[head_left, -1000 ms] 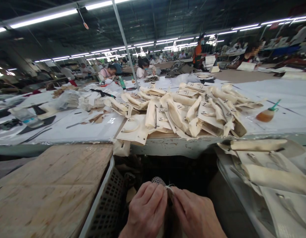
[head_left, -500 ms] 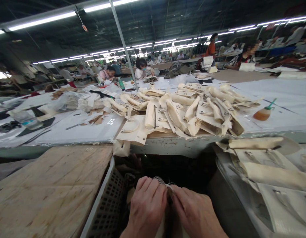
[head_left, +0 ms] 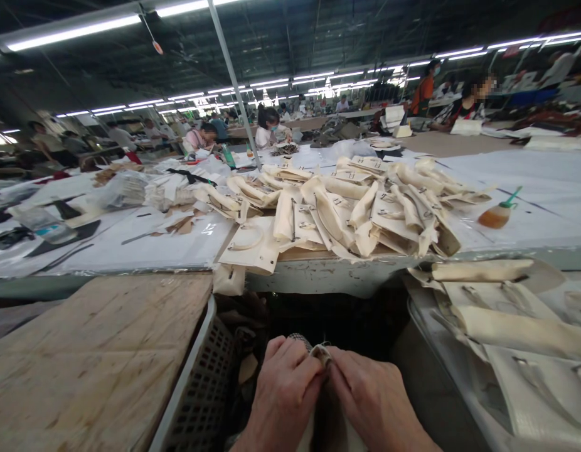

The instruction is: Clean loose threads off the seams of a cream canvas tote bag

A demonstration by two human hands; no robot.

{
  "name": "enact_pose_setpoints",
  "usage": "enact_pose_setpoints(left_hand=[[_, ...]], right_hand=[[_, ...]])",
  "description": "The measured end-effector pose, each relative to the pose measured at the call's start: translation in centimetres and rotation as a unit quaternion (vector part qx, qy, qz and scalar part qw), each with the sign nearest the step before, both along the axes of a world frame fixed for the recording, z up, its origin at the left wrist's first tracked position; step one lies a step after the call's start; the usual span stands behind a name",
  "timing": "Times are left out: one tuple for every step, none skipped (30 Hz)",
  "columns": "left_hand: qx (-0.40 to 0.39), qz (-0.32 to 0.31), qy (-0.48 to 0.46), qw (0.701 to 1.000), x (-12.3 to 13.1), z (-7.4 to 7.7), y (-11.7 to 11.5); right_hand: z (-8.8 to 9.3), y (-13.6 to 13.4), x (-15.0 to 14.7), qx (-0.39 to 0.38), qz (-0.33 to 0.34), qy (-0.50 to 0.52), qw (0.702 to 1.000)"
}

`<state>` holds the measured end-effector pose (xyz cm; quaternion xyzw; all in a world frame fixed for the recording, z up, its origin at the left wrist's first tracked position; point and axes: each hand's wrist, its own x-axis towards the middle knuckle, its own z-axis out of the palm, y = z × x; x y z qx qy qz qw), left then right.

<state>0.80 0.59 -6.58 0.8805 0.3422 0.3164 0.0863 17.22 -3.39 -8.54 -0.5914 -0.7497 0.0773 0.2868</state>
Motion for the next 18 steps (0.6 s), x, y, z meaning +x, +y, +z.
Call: enact_pose_setpoints(left_hand=[[-0.027, 0.001, 0.000, 1.000, -0.2, 0.0, -0.1], [-0.060, 0.005, -0.003, 0.998, -0.3, 0.0, -0.1], [-0.093, 0.010, -0.010, 0.996, -0.4, -0.1, -0.2], [-0.126, 0.023, -0.019, 0.992, -0.5, -0.1, -0.3], [-0.156, 0.040, -0.029, 0.987, -0.6, -0.1, -0.4], [-0.180, 0.059, -0.039, 0.981, -0.6, -0.1, -0.6], [-0.199, 0.078, -0.048, 0.976, -0.6, -0.1, -0.7], [-0.213, 0.097, -0.059, 0.971, -0.5, -0.1, -0.8], [-0.223, 0.113, -0.070, 0.966, -0.5, -0.1, -0.8], [-0.230, 0.122, -0.081, 0.962, -0.4, -0.1, -0.9], [-0.233, 0.125, -0.092, 0.960, -0.4, -0.1, -1.0], [-0.236, 0.128, -0.102, 0.958, -0.3, -0.1, -1.0], [-0.240, 0.131, -0.109, 0.956, -0.3, -0.1, -1.0], [-0.246, 0.132, -0.113, 0.954, -0.3, -0.1, -1.1], [-0.252, 0.132, -0.114, 0.952, -0.4, 0.0, -1.1], [-0.258, 0.131, -0.113, 0.951, -0.4, 0.0, -1.1], [-0.263, 0.131, -0.111, 0.949, -0.5, 0.1, -1.2], [-0.269, 0.129, -0.109, 0.948, -0.5, 0.2, -1.2]], right_hand=[[0.0, 0.0, 0.1, 0.000, 0.000, 0.001, 1.000], [0.0, 0.0, 0.1, -0.001, 0.001, 0.001, 1.000], [0.0, 0.0, 0.1, -0.003, 0.002, 0.002, 1.000], [0.0, 0.0, 0.1, -0.007, 0.003, 0.006, 1.000], [0.0, -0.1, 0.0, -0.010, 0.003, 0.011, 1.000], [0.0, -0.1, 0.0, -0.012, 0.000, 0.019, 1.000], [-0.1, -0.1, 0.0, -0.009, -0.005, 0.030, 1.000], [-0.1, -0.1, 0.1, -0.005, -0.008, 0.043, 0.999], [-0.1, -0.1, 0.1, -0.001, -0.008, 0.057, 0.998], [0.0, -0.1, 0.2, 0.000, -0.003, 0.072, 0.997], [0.2, 0.0, 0.3, -0.003, 0.007, 0.088, 0.996], [0.4, 0.0, 0.4, -0.009, 0.020, 0.102, 0.994], [0.7, 0.1, 0.5, -0.015, 0.036, 0.113, 0.993], [1.1, 0.2, 0.6, -0.018, 0.052, 0.120, 0.991], [1.4, 0.4, 0.6, -0.019, 0.068, 0.122, 0.990], [1.8, 0.6, 0.7, -0.016, 0.083, 0.118, 0.989], [2.1, 0.8, 0.7, -0.011, 0.094, 0.109, 0.989], [2.4, 1.1, 0.7, -0.004, 0.104, 0.096, 0.990]])
